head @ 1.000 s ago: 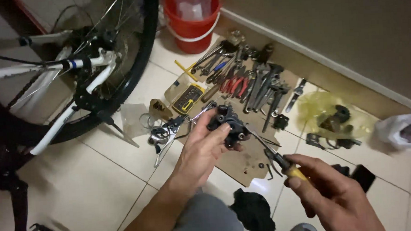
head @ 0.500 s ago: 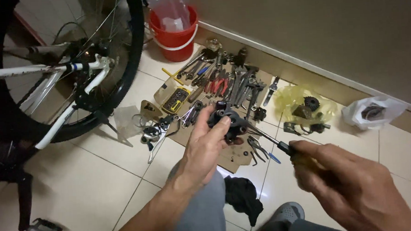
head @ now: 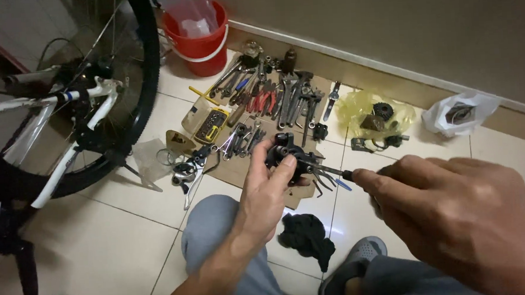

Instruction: The person sits on a tiled floor surrounded by tools and disassembles a bicycle part, likely a derailleur. They remove small components by hand and use pliers to extract a pin or clip from the mechanism.

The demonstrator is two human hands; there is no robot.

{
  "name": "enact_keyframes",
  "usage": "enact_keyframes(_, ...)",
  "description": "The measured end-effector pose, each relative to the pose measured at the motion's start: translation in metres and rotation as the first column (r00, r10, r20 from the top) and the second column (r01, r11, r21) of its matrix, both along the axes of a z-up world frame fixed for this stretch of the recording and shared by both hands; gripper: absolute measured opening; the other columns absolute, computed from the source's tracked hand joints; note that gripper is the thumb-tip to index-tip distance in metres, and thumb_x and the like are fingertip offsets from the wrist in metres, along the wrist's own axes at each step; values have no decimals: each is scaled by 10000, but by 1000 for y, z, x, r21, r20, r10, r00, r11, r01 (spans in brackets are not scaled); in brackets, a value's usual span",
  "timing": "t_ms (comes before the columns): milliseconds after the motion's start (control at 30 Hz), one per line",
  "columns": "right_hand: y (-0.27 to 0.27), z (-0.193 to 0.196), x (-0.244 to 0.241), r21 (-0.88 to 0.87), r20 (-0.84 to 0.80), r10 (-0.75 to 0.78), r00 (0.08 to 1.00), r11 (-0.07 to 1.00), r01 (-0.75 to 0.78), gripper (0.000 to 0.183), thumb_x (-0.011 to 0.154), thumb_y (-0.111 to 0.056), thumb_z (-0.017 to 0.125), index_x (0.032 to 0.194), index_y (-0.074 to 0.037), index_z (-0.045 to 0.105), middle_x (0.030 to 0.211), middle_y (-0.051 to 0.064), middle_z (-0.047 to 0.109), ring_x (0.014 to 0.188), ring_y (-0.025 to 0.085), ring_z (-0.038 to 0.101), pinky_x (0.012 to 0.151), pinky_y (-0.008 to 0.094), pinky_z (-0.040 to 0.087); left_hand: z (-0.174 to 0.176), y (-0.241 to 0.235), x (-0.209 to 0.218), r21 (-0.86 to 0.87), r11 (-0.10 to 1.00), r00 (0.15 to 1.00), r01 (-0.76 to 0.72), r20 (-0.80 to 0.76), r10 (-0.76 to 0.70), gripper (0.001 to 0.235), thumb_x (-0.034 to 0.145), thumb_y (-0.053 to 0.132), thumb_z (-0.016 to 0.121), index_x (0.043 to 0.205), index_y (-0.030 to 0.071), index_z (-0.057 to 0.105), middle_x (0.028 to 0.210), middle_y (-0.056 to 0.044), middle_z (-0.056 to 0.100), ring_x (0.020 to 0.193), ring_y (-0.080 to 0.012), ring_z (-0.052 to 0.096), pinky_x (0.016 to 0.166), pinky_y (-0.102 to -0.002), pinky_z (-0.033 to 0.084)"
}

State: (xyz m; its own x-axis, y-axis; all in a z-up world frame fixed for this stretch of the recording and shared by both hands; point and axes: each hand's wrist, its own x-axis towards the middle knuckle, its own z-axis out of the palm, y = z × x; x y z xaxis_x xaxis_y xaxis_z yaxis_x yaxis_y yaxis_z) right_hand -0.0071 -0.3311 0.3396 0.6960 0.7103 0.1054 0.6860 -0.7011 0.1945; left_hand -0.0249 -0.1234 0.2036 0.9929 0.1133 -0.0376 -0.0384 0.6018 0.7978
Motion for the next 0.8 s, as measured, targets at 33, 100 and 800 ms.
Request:
enact_keyframes(33, 2, 2, 0, -87, 21, 2, 1000, 996, 0, 279, 853, -288, 677, 1125, -316, 738, 835, -74, 759, 393, 130, 697, 275, 292, 534, 0, -1, 0, 25, 1000, 1000, 1, -18, 0, 451, 995, 85, 505, 1423, -15, 409, 1041, -129, 621, 826, -151, 605, 750, -288, 559)
enact_keyframes(100, 8, 5, 1, -173, 38, 1, 999, 985, 6, 342, 857, -328, 662, 1196, -338, 703, 880, -79, 748, 448, 150, 740, 298, 296, 585, -1, -3, -1, 50, 999, 999, 8, -41, -6, 458, 998, 92, 499, 1428, -23, 393, 1035, -139, 643, 812, -155, 637, 741, -276, 549)
enact_keyframes(800, 21, -2, 5, -360, 143, 304, 942, 902, -237, 484, 850, -450, 593, 1238, -169, 661, 835, 44, 621, 638, 192, 594, 577, 352, 454, -17, -6, 2, 414, 910, 997, -15, -62, 45, 443, 971, 135, 520, 1392, 45, 417, 1001, -100, 680, 786, -162, 687, 676, -288, 607)
